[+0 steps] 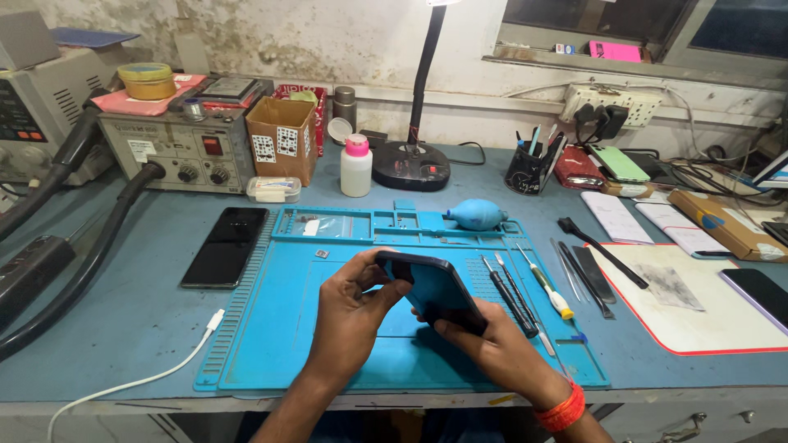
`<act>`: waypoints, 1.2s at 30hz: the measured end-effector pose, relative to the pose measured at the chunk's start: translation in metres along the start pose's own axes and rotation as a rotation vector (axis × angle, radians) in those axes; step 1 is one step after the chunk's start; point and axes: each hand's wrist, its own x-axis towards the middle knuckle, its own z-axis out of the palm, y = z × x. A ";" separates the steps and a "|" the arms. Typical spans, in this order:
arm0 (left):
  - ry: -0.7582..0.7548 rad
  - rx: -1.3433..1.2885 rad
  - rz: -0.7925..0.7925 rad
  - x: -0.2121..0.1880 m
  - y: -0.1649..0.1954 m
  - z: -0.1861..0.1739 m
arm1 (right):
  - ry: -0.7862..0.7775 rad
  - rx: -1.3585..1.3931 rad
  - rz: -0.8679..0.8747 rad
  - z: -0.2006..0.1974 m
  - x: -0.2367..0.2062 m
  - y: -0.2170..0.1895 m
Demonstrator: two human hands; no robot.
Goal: The person works on an opened smartphone on a blue repair mat, using a screwdriver and a pry tool on the internal components while steadying the phone with the other hand. They then align the back cover onto the phone body, press it into place, and plug a charging cable into the phone.
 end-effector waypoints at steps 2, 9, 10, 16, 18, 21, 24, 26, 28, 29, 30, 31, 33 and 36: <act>0.020 -0.012 -0.004 -0.002 0.005 -0.001 | 0.012 -0.021 -0.018 0.002 -0.001 0.000; -0.019 0.460 0.041 -0.014 0.026 -0.048 | 0.131 -0.020 0.111 0.019 0.003 -0.003; 0.006 0.630 0.090 -0.018 0.031 -0.066 | 0.151 0.030 0.127 0.022 0.005 -0.005; 0.290 1.440 -0.009 -0.052 0.048 -0.146 | 0.235 0.398 0.196 0.052 0.023 -0.027; 0.267 1.465 -0.109 -0.061 0.043 -0.150 | 0.240 0.631 0.231 0.069 0.031 -0.036; 0.274 1.416 -0.168 -0.065 0.039 -0.149 | 0.198 0.801 0.282 0.094 0.047 -0.049; 0.287 1.239 -0.060 -0.069 0.043 -0.146 | 0.139 0.856 0.309 0.116 0.062 -0.059; 0.308 0.997 -0.131 -0.074 0.046 -0.142 | 0.127 0.857 0.305 0.127 0.068 -0.063; 0.339 0.651 -0.365 -0.081 0.051 -0.139 | 0.133 0.861 0.302 0.136 0.074 -0.065; 0.350 0.648 -0.332 -0.083 0.054 -0.139 | 0.142 0.866 0.302 0.140 0.077 -0.065; 0.361 0.646 -0.298 -0.086 0.056 -0.139 | 0.151 0.871 0.302 0.144 0.079 -0.064; 0.373 0.645 -0.264 -0.089 0.058 -0.140 | 0.150 0.853 0.305 0.147 0.080 -0.064; 0.374 0.726 -0.217 -0.091 0.060 -0.144 | 0.144 0.814 0.306 0.149 0.081 -0.062; 0.361 0.886 -0.124 -0.093 0.064 -0.154 | 0.135 0.861 0.236 0.149 0.083 -0.059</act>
